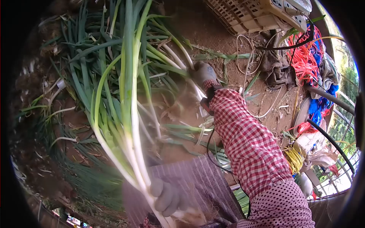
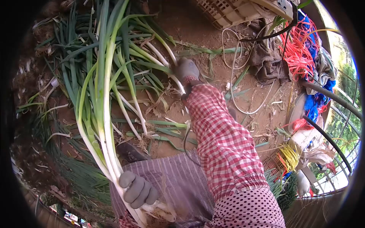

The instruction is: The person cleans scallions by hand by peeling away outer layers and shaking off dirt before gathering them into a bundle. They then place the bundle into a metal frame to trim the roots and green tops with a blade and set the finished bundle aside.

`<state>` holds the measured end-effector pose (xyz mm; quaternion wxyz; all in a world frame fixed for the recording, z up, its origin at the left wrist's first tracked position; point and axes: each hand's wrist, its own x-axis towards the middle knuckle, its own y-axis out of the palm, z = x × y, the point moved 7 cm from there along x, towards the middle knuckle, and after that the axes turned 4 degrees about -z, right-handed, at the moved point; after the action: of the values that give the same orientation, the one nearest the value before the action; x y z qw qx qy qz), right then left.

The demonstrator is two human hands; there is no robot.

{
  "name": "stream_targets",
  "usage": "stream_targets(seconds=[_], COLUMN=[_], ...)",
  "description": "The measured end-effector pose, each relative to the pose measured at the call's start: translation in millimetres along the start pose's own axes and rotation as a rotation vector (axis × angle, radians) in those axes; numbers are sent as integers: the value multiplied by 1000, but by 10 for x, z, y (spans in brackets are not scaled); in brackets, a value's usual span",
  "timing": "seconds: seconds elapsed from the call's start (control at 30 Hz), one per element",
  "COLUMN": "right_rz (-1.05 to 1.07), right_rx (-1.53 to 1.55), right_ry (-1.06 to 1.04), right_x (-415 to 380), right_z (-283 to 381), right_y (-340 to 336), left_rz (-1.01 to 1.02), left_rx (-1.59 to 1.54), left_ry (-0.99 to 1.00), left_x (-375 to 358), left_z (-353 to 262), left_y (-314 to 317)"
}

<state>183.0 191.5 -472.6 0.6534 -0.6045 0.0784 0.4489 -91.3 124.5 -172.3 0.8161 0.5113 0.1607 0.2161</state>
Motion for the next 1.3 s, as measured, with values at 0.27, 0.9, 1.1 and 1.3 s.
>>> stream_targets(seconds=[0.27, 0.9, 1.1, 1.3], right_rz=[-65, 473, 770, 908], right_rx=[-388, -450, -768, -223], right_ry=[153, -656, -757, -655], right_x=[-338, -3610, -3830, -3234], right_z=[-621, 33, 88, -25], right_y=[-1150, -947, -995, -933], left_rz=[-390, -1268, -1151, -1189], left_rx=[43, 523, 353, 274], left_ry=[164, -112, -118, -89], left_x=[-79, -696, -593, -591], left_z=[223, 383, 495, 446], left_y=[-378, -1197, -1135, -996])
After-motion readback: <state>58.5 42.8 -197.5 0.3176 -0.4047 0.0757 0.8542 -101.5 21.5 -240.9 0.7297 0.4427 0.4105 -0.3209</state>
